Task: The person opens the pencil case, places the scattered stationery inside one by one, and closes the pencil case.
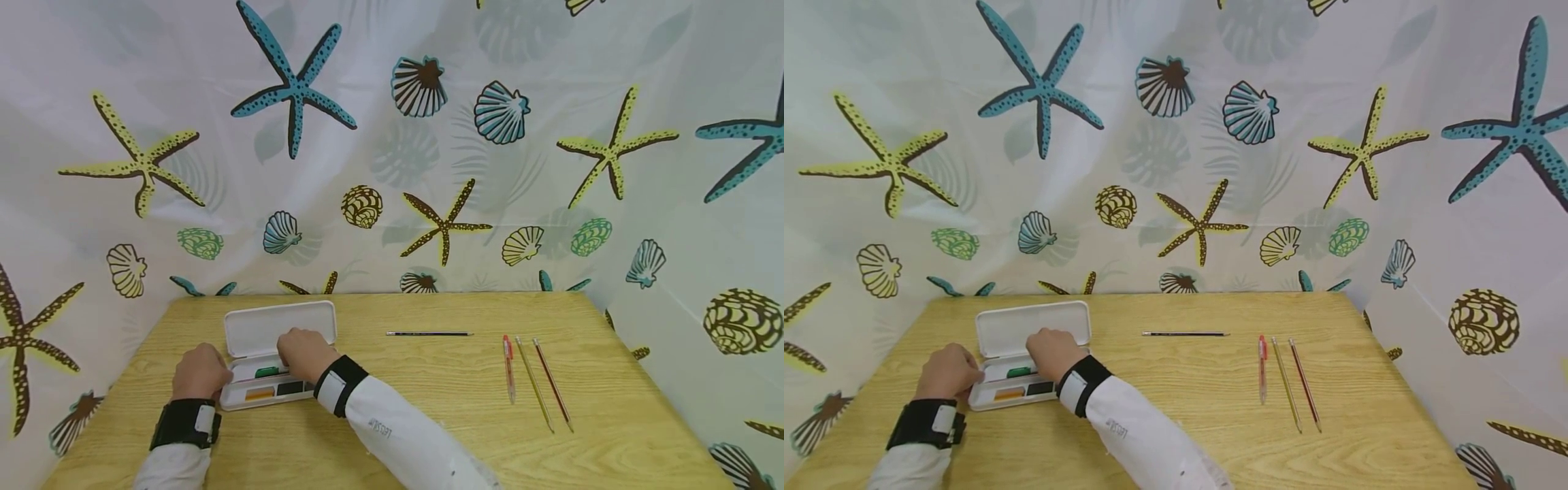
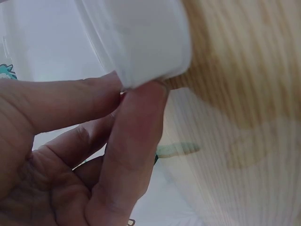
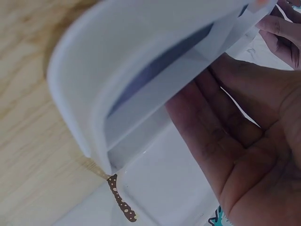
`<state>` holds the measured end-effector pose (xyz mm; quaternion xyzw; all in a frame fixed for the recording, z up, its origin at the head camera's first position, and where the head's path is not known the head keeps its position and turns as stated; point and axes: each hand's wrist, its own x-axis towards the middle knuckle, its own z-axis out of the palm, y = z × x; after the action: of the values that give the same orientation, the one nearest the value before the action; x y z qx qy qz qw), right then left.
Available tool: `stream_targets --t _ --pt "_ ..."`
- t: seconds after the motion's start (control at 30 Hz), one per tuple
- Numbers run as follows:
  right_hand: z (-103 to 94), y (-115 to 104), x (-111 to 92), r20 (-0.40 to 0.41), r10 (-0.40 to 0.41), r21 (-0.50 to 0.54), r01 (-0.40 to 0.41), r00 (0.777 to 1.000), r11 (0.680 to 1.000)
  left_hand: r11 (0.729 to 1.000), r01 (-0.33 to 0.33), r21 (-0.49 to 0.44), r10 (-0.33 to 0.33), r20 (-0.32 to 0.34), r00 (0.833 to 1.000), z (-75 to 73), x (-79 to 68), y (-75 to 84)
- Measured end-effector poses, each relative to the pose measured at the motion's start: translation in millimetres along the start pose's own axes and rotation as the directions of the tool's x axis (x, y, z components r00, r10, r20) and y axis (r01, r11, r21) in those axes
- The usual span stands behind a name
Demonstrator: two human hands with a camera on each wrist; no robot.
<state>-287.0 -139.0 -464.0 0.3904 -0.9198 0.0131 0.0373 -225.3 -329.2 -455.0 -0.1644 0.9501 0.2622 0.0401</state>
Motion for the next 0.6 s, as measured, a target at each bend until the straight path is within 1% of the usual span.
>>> stream_targets --t 0.13,0.4,0.6 --pt "-0.1 0.4 -0.8 -0.007 -0.004 0.002 0.004 1.0 1.0 1.0 0.0 0.001 0.0 -0.001 1.0 -0.5 -1.0 1.2" --pt "-9.5 -0.3 -7.6 -0.003 -0.017 0.022 0.017 1.0 1.0 1.0 -0.009 0.016 0.009 -0.001 1.0 0.8 0.4 0.9" --pt "-26.6 2.5 -14.3 -0.008 -0.01 0.068 0.01 1.0 0.998 1.0 -0.013 0.015 0.013 -0.005 1.0 0.8 1.3 -0.1"
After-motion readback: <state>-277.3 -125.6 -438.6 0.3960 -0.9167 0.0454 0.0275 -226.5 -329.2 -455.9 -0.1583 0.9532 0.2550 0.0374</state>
